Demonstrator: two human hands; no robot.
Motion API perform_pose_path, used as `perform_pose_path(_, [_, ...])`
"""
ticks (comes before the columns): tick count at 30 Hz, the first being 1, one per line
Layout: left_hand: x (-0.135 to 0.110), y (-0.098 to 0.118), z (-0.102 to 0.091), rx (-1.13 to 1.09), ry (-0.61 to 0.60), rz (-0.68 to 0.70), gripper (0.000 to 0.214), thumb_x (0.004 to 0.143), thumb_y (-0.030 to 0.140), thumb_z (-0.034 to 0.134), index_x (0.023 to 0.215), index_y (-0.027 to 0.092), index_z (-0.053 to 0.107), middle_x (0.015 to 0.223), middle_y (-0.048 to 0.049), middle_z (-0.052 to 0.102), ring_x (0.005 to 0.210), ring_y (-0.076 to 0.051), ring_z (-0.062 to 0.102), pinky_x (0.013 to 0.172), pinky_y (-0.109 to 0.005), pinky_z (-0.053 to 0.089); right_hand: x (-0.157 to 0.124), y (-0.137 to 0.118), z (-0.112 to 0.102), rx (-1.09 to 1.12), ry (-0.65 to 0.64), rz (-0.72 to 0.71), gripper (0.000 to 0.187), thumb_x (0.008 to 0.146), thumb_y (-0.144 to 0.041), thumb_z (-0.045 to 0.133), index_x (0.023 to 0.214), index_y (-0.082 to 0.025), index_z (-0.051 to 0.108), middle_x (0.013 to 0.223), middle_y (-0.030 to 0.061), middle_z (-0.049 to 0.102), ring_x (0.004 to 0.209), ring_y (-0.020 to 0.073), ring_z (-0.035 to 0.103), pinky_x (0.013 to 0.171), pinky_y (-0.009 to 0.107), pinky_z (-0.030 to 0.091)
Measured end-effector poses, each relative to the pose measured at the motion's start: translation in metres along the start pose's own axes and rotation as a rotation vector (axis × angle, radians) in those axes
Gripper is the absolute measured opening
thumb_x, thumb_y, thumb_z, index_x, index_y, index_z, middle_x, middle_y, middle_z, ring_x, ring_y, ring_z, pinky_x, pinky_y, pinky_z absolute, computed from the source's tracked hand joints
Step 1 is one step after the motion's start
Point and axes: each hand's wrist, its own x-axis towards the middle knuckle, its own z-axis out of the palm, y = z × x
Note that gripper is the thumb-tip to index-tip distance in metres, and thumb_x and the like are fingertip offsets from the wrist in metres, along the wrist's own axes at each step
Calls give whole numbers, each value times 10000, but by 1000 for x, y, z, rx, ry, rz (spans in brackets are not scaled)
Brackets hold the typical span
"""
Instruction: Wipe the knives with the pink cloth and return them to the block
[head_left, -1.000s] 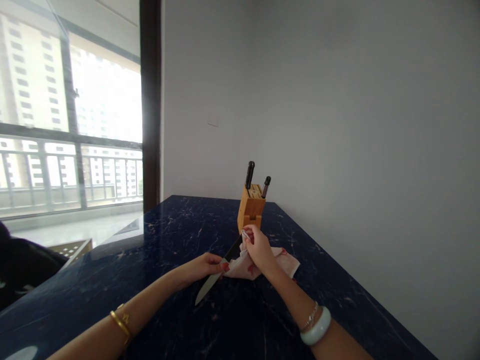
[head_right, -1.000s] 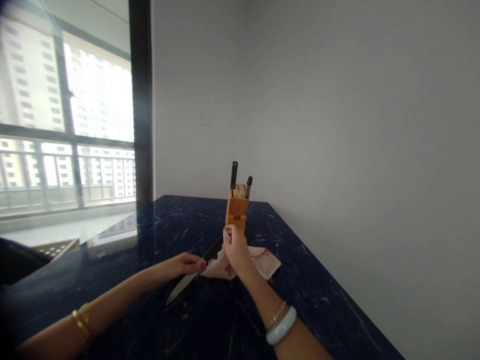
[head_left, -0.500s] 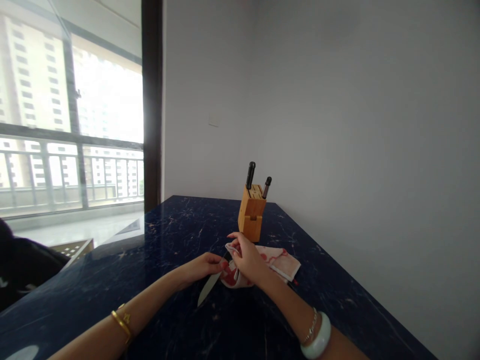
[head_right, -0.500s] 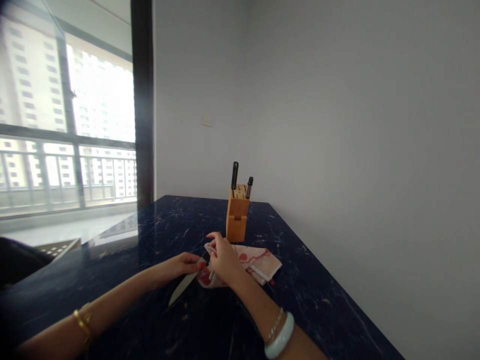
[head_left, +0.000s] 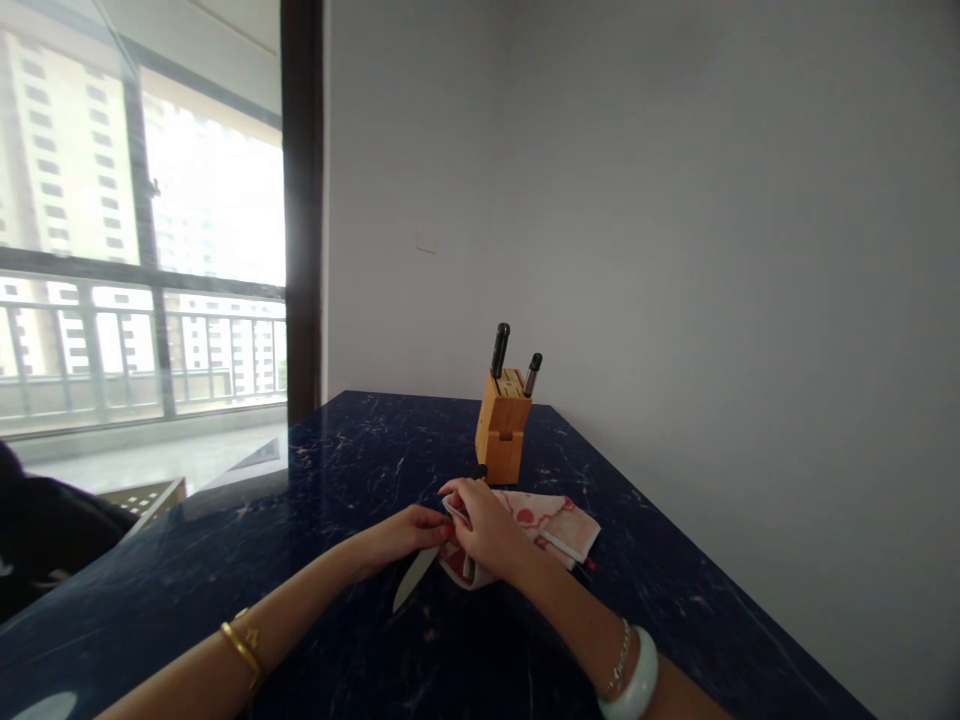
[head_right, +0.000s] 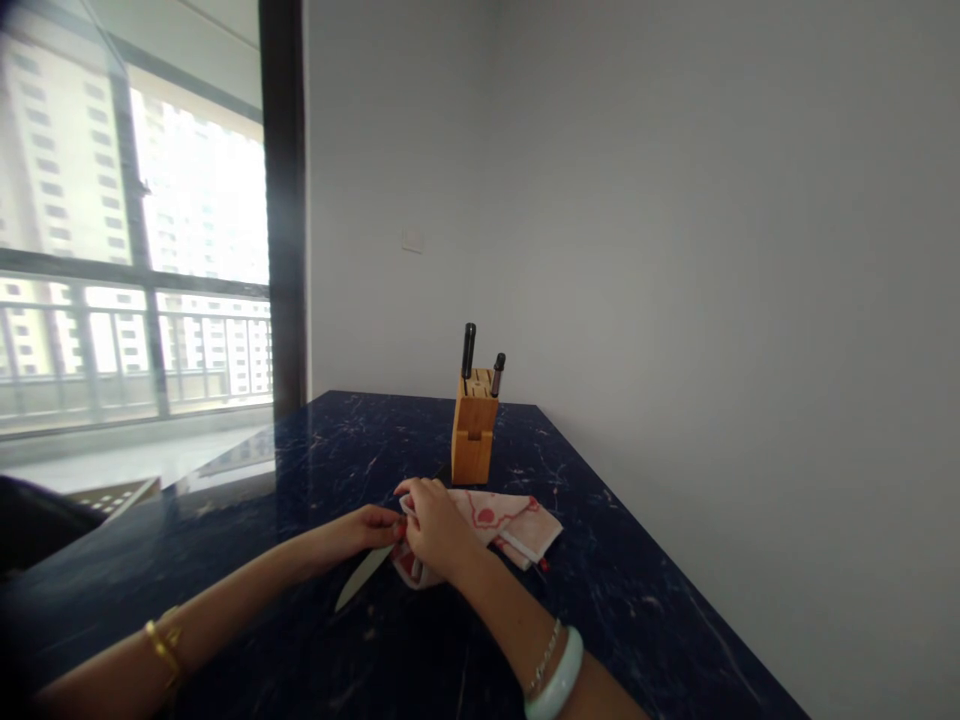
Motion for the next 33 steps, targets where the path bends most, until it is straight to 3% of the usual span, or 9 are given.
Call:
perform_pose_path(7, [-1, 2, 1, -18, -7, -49, 374, 684, 458, 531, 811, 118, 624, 777, -37, 637, 699, -150, 537, 659, -239, 386, 2, 8, -6, -7, 80, 72, 253, 729, -53, 386, 906, -206, 481, 810, 14, 484, 810, 139, 450, 734, 267, 363])
perform_pose_path(14, [-1, 3, 2, -32, -2, 1, 339, 684, 434, 547, 748, 109, 619, 730, -27, 628, 672, -128, 517, 648, -219, 378, 0, -1, -2, -2, -11, -17, 305, 691, -28, 420, 929, -210, 477, 831, 7, 491, 826, 137, 439, 746, 263, 356])
perform_pose_path(20, [-1, 3, 2, -51, -22, -59, 363, 672, 455, 547, 793, 120, 614, 732, -28, 632, 645, -128, 520, 627, -219, 386, 2, 2, -6, -41, 83, 66, 280, 694, -16, 377, 855, -210, 499, 847, 16, 469, 854, 144, 428, 756, 277, 343])
perform_pose_path(26, [0, 2, 0, 21, 5, 6, 372, 669, 472, 539, 724, 112, 614, 725, -22, 621, 666, -127, 503, 658, -209, 372, -1, -7, 0, -29, -29, -38, 323, 660, -3, 389, 887, -210, 489, 843, 12, 480, 838, 140, 425, 756, 267, 339])
perform_pose_path(33, [-3, 5, 2, -6, -35, -69, 378, 664, 462, 551, 806, 120, 620, 757, -29, 626, 648, -122, 510, 620, -205, 378, 6, 12, -12, -24, 168, 81, 273, 695, -29, 386, 873, -207, 492, 807, 10, 500, 803, 137, 456, 736, 270, 361])
